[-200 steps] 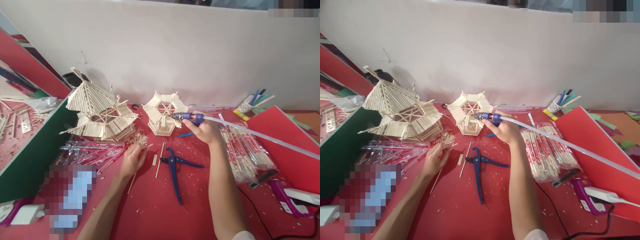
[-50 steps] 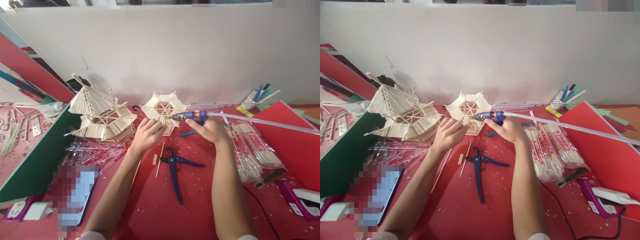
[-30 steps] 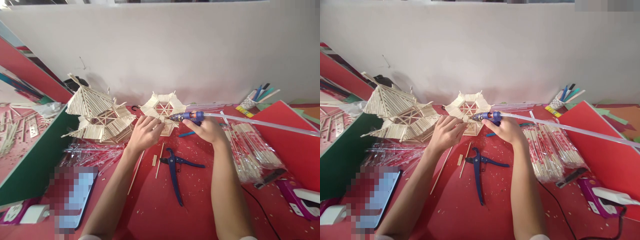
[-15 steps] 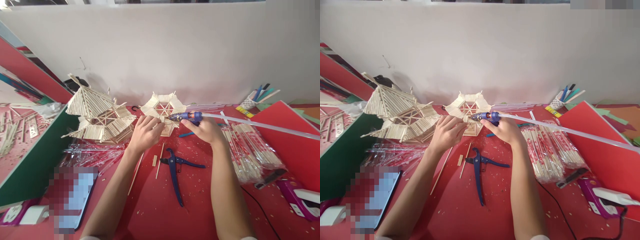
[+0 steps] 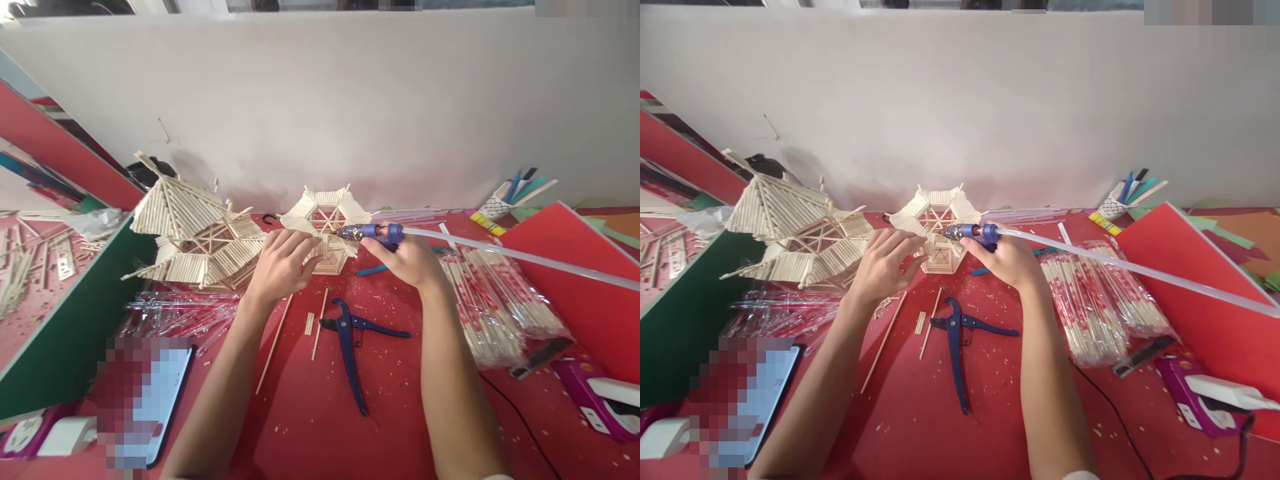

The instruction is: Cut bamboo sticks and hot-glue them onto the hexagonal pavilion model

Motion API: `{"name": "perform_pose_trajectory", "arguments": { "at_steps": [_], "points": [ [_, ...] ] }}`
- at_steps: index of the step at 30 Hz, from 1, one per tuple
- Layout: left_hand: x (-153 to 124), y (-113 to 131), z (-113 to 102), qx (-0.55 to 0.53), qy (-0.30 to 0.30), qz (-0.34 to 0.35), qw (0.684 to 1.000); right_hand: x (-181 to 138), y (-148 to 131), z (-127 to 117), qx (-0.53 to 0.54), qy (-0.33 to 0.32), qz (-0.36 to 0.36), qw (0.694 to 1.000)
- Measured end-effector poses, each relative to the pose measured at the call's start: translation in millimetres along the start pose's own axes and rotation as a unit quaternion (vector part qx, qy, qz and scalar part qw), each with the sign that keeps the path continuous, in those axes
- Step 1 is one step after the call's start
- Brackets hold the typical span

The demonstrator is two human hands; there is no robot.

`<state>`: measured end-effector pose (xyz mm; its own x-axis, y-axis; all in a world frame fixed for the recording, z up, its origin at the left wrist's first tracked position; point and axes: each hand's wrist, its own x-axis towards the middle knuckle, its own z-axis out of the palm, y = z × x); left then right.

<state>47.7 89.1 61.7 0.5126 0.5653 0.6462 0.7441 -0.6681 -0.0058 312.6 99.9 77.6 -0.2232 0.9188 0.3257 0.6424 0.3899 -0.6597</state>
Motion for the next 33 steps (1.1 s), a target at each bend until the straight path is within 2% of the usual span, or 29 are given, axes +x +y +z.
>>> {"name": "perform_pose_trajectory", "arguments": {
  "at_steps": [9,20,33],
  "points": [
    [-1.2,-2.1,1.3,-0.017,-0.041,-0.020,0.999,2.6,-3.8,4.1,0.012,-0.008,-0.001,1.000],
    [0.2,-1.4,-3.3,-0.008,-0.036,-0.034,0.999,-0.9,-1.9,-3.0,-0.011,-0.006,0.012,1.000],
    [0.2,2.7,4.4,-0.019,-0.027,-0.035,0.999,-1.3,-7.2,-6.6,-0.018,-0.012,0.017,1.000]
  ]
}}
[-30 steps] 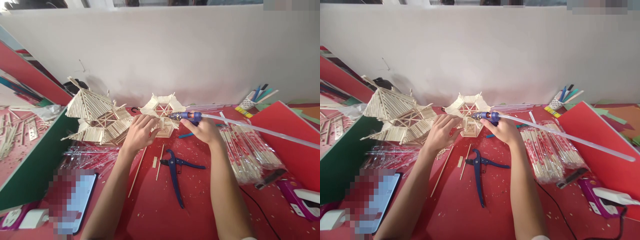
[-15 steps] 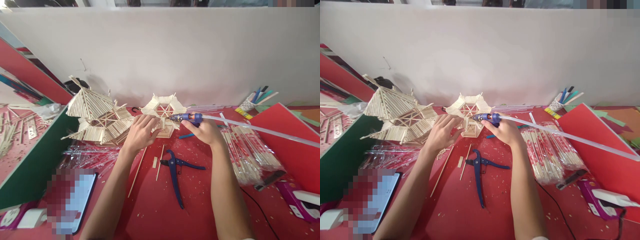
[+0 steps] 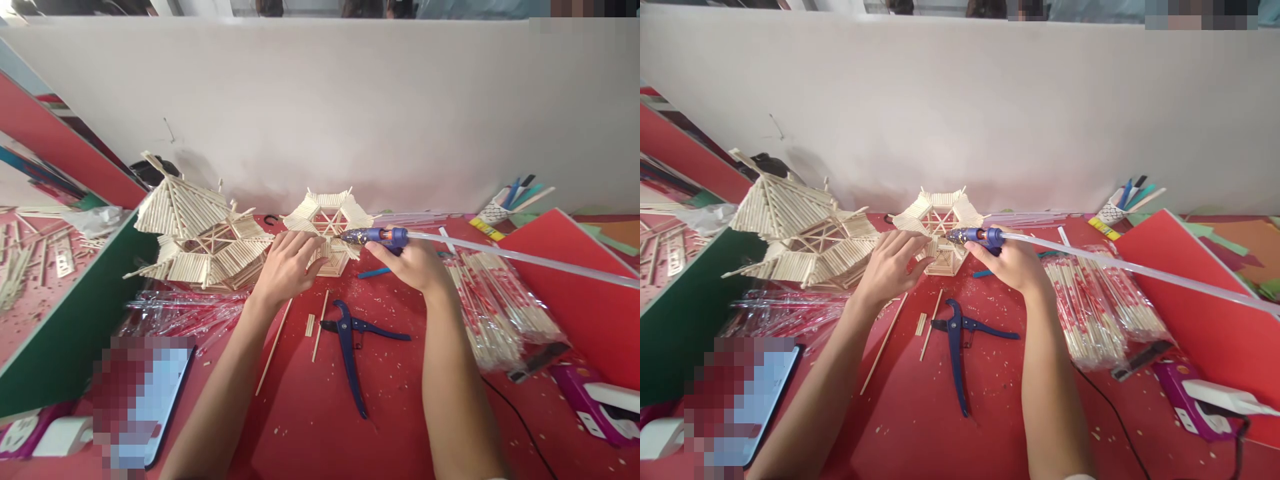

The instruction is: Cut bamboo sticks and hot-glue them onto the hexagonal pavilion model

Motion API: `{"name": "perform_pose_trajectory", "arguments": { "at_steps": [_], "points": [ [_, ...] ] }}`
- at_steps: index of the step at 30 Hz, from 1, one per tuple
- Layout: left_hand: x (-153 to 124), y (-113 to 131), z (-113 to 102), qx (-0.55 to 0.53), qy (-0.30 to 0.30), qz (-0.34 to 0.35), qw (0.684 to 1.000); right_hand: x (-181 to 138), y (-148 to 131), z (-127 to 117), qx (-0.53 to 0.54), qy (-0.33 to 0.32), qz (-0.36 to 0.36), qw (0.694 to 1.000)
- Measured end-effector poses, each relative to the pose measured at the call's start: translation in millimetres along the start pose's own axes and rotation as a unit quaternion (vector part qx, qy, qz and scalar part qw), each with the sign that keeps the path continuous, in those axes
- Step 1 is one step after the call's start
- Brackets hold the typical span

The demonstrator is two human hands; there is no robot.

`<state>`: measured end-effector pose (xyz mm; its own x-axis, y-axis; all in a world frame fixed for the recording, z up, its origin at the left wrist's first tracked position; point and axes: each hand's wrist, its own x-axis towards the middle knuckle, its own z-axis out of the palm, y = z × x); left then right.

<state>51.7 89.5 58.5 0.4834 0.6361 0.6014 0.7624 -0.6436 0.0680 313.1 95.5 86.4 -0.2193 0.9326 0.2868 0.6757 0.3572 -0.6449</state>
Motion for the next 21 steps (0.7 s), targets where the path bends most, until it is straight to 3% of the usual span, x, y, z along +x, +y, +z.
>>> {"name": "perform_pose_trajectory", "arguments": {
  "at_steps": [8,13,21],
  "points": [
    [-1.3,-4.2,0.4,-0.019,-0.002,-0.001,1.000,0.8,1.3,0.1,0.003,-0.003,-0.011,1.000],
    [-5.1,-11.0,-1.6,-0.034,-0.016,0.057,0.998,1.2,2.8,2.5,0.004,-0.005,-0.009,1.000],
    [-7.7,-14.4,1.5,-0.018,0.023,0.094,0.995,1.1,3.7,4.0,0.009,-0.014,-0.005,1.000]
  ]
}}
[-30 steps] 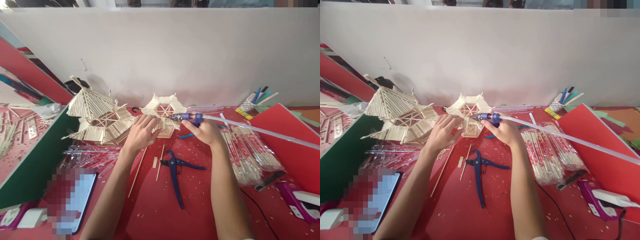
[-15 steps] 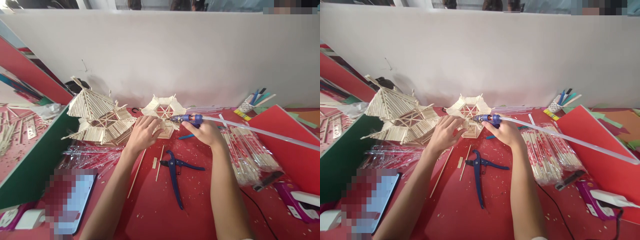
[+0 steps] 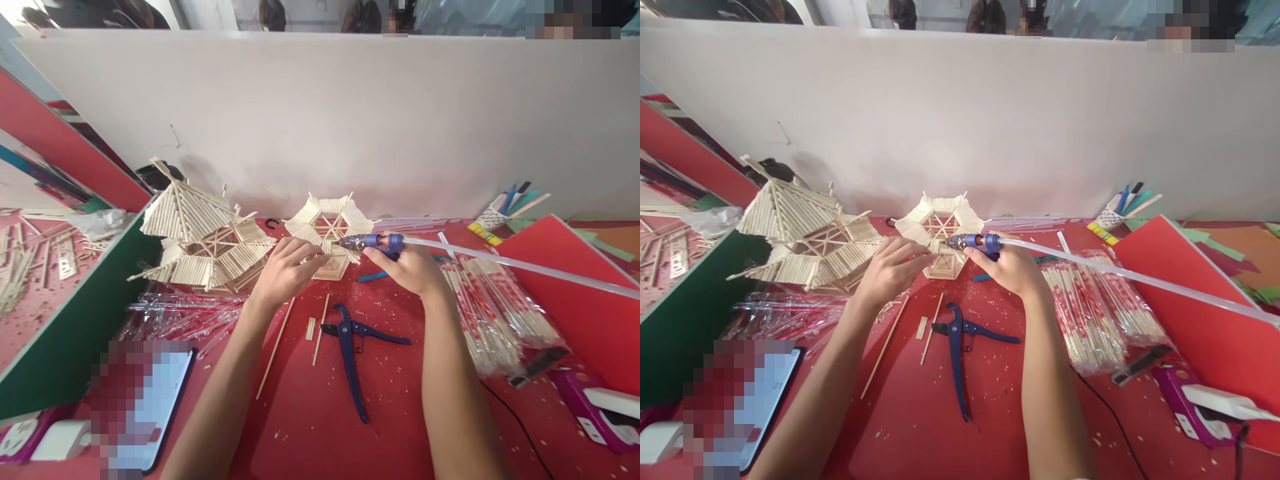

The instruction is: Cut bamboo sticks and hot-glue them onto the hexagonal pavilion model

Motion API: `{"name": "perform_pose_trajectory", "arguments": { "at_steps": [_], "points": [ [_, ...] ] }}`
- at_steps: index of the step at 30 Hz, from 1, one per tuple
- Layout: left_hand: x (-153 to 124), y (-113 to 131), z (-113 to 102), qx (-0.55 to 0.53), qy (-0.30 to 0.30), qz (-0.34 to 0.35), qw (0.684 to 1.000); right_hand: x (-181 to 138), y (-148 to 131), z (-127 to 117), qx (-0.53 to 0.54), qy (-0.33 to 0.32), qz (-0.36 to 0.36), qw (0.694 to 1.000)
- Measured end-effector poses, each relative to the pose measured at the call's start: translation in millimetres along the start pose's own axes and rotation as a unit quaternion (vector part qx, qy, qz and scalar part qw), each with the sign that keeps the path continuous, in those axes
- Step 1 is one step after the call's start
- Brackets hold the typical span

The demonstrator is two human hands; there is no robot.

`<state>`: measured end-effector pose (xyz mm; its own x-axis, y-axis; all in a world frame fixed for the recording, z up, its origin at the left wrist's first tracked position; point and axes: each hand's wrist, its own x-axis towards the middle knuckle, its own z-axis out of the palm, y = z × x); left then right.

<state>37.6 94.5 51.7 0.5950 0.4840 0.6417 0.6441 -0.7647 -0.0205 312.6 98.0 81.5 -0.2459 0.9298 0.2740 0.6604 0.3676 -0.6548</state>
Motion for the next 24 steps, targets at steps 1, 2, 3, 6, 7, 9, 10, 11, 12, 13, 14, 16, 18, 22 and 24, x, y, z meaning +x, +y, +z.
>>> {"name": "perform_pose_trajectory", "arguments": {
  "at_steps": [1,2,3,6,7,9,10,11,12,13,14,16,18,22,24],
  "points": [
    [0.1,0.0,-0.1,0.003,0.004,0.005,1.000,0.0,0.2,-0.1,0.000,0.000,-0.001,1.000],
    [0.1,0.1,-0.4,0.006,0.006,0.008,1.000,0.0,0.4,-0.1,-0.001,-0.001,-0.004,1.000],
    [0.2,0.4,-0.6,0.009,0.007,0.009,1.000,0.0,0.5,-0.2,-0.002,-0.001,-0.007,1.000],
    [0.6,2.7,-0.5,0.013,0.011,0.007,1.000,0.1,0.1,-0.7,-0.004,-0.001,-0.007,1.000],
    [0.9,3.9,0.0,0.014,0.015,0.005,1.000,0.1,-0.2,-0.8,-0.003,-0.001,-0.006,1.000],
    [1.8,6.7,1.4,0.015,0.015,0.000,1.000,0.1,-0.9,-1.1,0.000,0.000,-0.005,1.000],
    [2.4,8.1,2.2,0.016,0.013,-0.002,1.000,0.1,-1.1,-1.1,0.000,0.000,-0.005,1.000],
    [3.0,9.3,3.0,0.015,0.009,-0.005,1.000,0.2,-1.4,-1.0,-0.001,0.002,-0.007,1.000],
    [3.5,10.4,3.8,0.014,0.007,-0.006,1.000,0.3,-1.5,-0.8,-0.001,0.004,-0.009,1.000],
    [4.0,11.2,4.4,0.012,0.006,-0.007,1.000,0.3,-1.6,-0.6,-0.002,0.005,-0.010,1.000],
    [4.4,11.8,5.0,0.010,0.008,-0.009,1.000,0.4,-1.7,-0.4,-0.002,0.005,-0.011,1.000],
    [4.8,12.3,5.7,0.010,0.016,-0.008,1.000,0.5,-1.6,-0.2,-0.003,0.004,-0.011,1.000],
    [4.8,12.4,6.4,0.009,0.026,-0.004,1.000,0.5,-1.4,-0.3,-0.005,0.003,-0.009,1.000],
    [4.0,12.5,8.3,-0.004,0.034,-0.008,0.999,0.3,-1.2,-0.9,-0.003,0.008,-0.006,1.000],
    [3.8,12.6,9.2,-0.010,0.031,-0.016,0.999,0.2,-1.4,-0.8,-0.004,0.010,-0.011,1.000]
  ]
}}
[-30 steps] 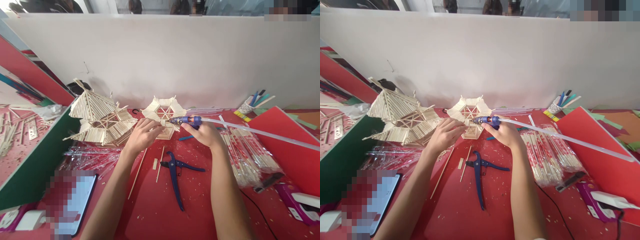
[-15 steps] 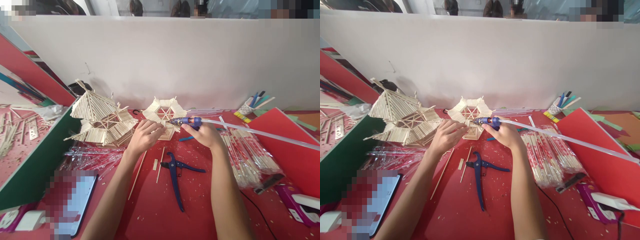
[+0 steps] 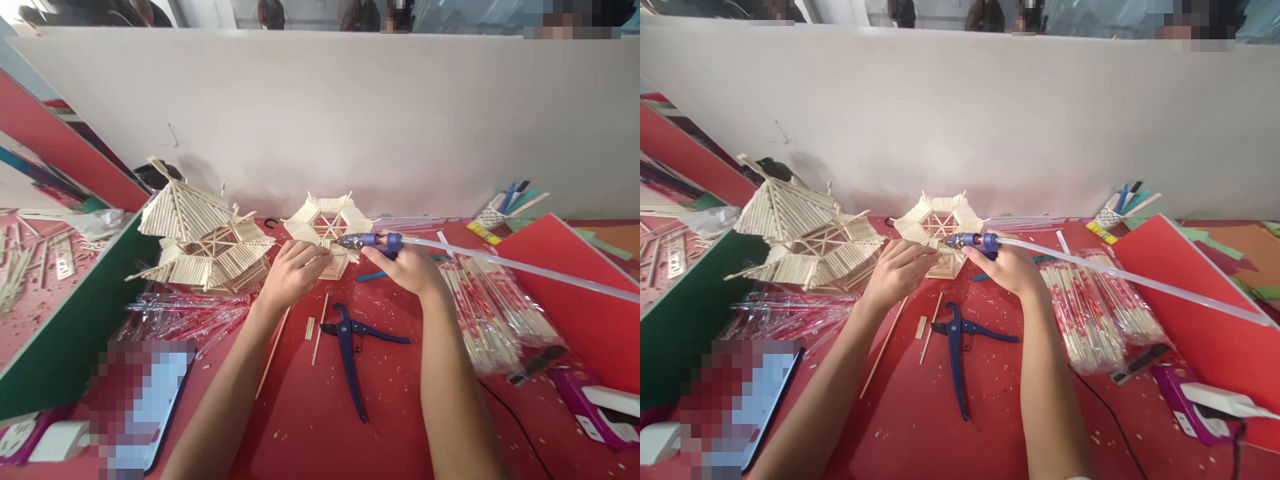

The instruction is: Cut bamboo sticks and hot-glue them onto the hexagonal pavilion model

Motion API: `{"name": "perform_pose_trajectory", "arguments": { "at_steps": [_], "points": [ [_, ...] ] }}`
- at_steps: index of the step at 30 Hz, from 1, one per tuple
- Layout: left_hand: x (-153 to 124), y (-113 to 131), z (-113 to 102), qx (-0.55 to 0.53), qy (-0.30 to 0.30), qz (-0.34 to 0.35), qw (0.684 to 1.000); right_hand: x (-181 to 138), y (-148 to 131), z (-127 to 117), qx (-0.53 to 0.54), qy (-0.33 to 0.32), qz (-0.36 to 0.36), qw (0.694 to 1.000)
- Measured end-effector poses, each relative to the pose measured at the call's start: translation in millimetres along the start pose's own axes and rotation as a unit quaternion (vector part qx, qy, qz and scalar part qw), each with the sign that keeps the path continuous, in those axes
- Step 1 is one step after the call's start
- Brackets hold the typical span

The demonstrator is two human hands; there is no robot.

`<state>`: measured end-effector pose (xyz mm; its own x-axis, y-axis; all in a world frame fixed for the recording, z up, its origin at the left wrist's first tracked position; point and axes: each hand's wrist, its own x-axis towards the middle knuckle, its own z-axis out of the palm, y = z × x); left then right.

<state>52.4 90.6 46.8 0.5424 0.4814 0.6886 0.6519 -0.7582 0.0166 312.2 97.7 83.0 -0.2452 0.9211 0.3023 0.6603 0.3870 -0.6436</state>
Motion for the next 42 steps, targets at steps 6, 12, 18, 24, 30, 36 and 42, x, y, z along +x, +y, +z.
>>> {"name": "perform_pose_trajectory", "arguments": {
  "at_steps": [6,12,18,24,30,36,42],
  "points": [
    [0.6,-0.1,0.6,-0.008,0.007,0.000,1.000,0.4,0.0,1.1,-0.004,0.003,-0.011,1.000],
    [-1.5,-1.4,1.3,0.012,-0.002,0.011,1.000,1.0,-0.3,0.3,0.002,0.000,-0.008,1.000],
    [-2.5,-0.3,3.2,0.038,0.013,0.014,0.999,0.9,0.0,0.1,0.000,0.003,-0.007,1.000],
    [-0.4,1.1,2.9,0.039,0.014,0.012,0.999,0.8,1.7,0.6,0.000,-0.006,-0.002,1.000],
    [-0.8,0.6,4.0,0.032,0.034,0.019,0.999,0.4,2.5,2.3,0.003,0.001,-0.003,1.000],
    [-1.7,-3.2,-0.5,0.020,0.014,-0.001,1.000,1.0,2.5,2.0,0.007,-0.002,-0.003,1.000],
    [-3.4,-12.7,-10.2,0.012,-0.023,-0.052,0.998,-0.9,3.9,-0.8,0.007,-0.013,0.020,1.000]
  ]
}}
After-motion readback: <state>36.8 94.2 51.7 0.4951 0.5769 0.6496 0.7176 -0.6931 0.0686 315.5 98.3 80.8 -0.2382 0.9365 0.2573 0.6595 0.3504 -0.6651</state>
